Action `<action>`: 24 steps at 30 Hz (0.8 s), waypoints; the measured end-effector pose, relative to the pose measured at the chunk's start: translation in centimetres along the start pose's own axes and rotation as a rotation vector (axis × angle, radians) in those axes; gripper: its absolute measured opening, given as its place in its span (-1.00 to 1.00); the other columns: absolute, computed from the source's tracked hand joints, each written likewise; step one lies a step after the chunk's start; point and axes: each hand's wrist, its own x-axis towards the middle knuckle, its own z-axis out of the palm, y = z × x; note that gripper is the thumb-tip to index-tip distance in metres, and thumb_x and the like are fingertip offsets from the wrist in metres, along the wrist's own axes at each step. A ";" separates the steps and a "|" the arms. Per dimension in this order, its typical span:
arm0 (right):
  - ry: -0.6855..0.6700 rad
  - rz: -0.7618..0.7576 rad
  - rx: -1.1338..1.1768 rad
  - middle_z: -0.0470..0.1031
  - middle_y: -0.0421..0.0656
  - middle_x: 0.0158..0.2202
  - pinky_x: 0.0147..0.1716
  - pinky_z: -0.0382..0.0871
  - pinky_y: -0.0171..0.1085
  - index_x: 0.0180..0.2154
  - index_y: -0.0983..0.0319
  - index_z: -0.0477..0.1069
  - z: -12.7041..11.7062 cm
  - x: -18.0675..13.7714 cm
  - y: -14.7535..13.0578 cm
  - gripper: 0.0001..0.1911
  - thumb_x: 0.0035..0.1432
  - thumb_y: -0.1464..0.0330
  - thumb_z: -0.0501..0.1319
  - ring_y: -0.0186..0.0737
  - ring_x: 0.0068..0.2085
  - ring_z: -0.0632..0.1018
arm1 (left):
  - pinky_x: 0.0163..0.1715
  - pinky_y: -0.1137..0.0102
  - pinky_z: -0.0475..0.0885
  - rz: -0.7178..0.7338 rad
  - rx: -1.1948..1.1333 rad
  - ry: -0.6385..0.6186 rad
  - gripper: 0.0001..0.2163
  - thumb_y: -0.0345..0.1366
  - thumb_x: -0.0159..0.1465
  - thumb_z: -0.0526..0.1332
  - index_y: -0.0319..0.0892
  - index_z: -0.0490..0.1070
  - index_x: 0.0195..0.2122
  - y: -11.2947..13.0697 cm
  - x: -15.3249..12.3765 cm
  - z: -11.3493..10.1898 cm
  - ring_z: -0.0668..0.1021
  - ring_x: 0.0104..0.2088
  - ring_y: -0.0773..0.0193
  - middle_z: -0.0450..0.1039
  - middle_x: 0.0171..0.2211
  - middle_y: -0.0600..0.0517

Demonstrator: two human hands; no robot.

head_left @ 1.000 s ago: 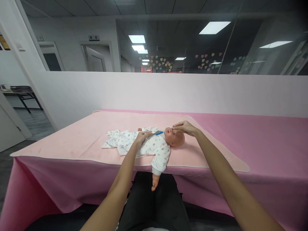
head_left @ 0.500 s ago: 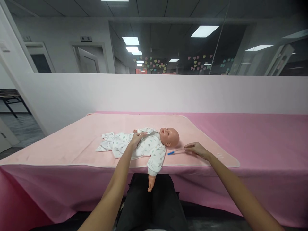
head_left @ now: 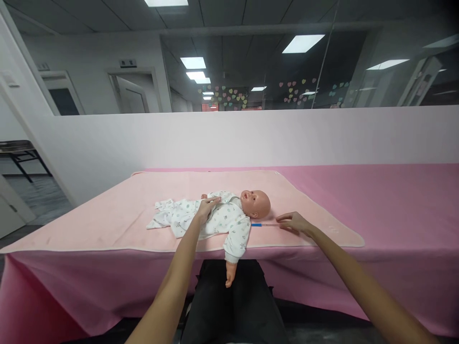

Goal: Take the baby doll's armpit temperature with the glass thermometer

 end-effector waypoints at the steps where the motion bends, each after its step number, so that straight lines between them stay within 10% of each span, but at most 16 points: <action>1: 0.029 -0.016 0.000 0.57 -0.05 -0.38 -0.31 0.40 -0.29 -0.44 0.26 0.56 -0.4 0.3 -0.6 -0.75 -0.33 0.52 0.30 -0.13 -0.30 0.54 | -0.05 0.27 0.30 0.002 -0.001 0.005 -0.62 -0.11 -0.16 0.38 -0.22 0.53 -0.33 0.0 0.1 -0.1 0.45 -0.08 0.09 0.48 -0.17 -0.13; 7: 0.287 -0.176 -0.057 0.54 -0.06 -0.24 -0.24 0.38 -0.33 -0.24 0.32 0.49 -0.7 4.4 -7.9 -0.67 -0.13 0.47 0.17 -0.23 -0.22 0.52 | -0.07 0.32 0.31 0.031 0.004 0.055 -0.60 -0.09 -0.13 0.37 -0.24 0.53 -0.30 -0.1 0.4 -0.1 0.45 -0.08 0.10 0.48 -0.19 -0.14; 12: 0.259 -0.299 -0.274 0.53 -0.15 -0.21 -0.25 0.33 -0.39 -0.25 0.22 0.49 8.4 5.9 -14.0 -0.70 -0.06 0.46 0.10 -0.28 -0.20 0.50 | -0.09 0.35 0.31 0.071 0.055 0.104 -0.60 -0.06 -0.05 0.31 -0.27 0.52 -0.30 -0.5 0.2 0.3 0.43 -0.06 0.11 0.48 -0.19 -0.14; 17: 0.161 -0.317 -0.536 0.53 0.00 -0.31 -0.25 0.30 -0.28 -0.37 0.30 0.49 17.0 3.5 -14.0 -0.79 -0.06 0.54 0.12 -0.14 -0.24 0.52 | -0.23 0.35 0.35 0.080 0.218 0.042 -0.64 -0.03 -0.05 0.28 -0.27 0.54 -0.42 0.3 0.5 0.3 0.50 -0.26 0.15 0.52 -0.41 -0.07; 24: 0.254 -0.272 -0.694 0.43 0.05 -0.13 -0.27 0.29 -0.28 -0.04 0.30 0.29 17.8 2.0 -12.0 -0.65 0.12 0.48 -0.01 -0.11 -0.14 0.47 | -0.31 0.41 0.31 0.119 0.497 -0.058 -0.80 -0.16 -0.11 0.30 -0.17 0.55 -0.51 2.7 2.6 1.6 0.49 -0.34 0.21 0.53 -0.48 0.01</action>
